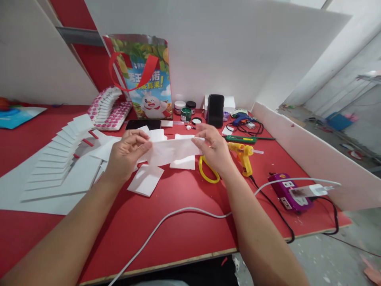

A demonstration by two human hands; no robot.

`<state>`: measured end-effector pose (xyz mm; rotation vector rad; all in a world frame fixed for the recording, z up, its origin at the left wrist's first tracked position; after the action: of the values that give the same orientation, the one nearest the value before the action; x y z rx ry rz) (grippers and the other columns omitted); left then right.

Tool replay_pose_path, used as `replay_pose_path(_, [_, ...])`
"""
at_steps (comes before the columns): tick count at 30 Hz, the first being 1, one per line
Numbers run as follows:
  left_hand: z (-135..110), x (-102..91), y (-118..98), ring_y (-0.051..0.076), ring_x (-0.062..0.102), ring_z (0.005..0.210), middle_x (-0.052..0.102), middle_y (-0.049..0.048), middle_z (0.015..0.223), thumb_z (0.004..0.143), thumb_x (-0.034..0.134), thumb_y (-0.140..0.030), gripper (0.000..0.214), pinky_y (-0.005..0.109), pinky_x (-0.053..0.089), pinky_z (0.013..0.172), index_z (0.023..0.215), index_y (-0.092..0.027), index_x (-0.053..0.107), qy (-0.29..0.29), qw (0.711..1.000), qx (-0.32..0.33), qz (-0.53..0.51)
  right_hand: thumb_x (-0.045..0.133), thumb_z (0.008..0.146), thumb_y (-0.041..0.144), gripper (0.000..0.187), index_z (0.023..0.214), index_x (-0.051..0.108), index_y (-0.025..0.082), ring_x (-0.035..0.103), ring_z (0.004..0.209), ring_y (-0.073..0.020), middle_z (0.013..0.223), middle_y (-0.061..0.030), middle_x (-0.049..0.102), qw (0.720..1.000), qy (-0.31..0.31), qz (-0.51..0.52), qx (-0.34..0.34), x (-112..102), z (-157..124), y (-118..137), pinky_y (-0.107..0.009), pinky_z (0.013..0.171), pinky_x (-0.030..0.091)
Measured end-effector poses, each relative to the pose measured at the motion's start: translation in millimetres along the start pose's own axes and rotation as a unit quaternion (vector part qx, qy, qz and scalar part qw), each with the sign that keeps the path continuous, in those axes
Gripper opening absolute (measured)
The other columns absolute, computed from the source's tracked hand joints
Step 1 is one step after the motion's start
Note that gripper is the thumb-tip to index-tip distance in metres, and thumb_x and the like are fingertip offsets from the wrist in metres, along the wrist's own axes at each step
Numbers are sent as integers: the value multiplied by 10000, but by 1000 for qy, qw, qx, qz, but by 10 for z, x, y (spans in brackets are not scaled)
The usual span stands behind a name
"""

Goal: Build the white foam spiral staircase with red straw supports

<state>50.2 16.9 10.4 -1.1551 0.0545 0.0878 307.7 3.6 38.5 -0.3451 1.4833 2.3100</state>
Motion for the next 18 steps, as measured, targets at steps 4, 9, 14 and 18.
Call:
replay_pose_path(4, [-23,11,-15,113,523,591,620,-15,731,864,706,-400,235,226,429,564,801,-205,591,39,988,-124,-88,763,794,508,335,840,606,216,522,560,-137,657,10,606,985,31,110,132,52,-26,1,-263,526,403])
replay_pose_path(9, [-38,32,10,91,299,408,427,-101,485,877,693,-364,198,211,227,429,1015,-240,623,31,986,-146,-71,768,781,431,312,966,621,226,438,465,-108,571,54,557,974,35,148,170,92,-20,6,-230,450,298])
replay_pose_path(14, [-44,30,-60,136,518,605,583,-14,622,858,602,-243,162,236,409,588,889,-198,754,42,994,-100,-5,631,837,303,184,926,747,190,398,515,-91,689,5,631,991,71,70,90,56,-32,86,-245,489,263])
replay_pose_path(18, [-77,49,-74,140,455,529,453,-47,503,848,608,-296,189,256,394,559,869,-193,765,35,985,-166,-26,625,828,299,213,922,765,170,384,538,-94,747,-9,662,992,87,18,90,96,-66,88,-260,526,292])
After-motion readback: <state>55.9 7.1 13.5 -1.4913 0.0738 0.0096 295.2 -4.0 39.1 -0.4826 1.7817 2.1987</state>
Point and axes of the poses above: each hand's wrist, its own z-axis towards the middle knuckle, its own x-axis out of the palm, y = z × x, the point moved 1 cm from there along z, towards the middle knuckle
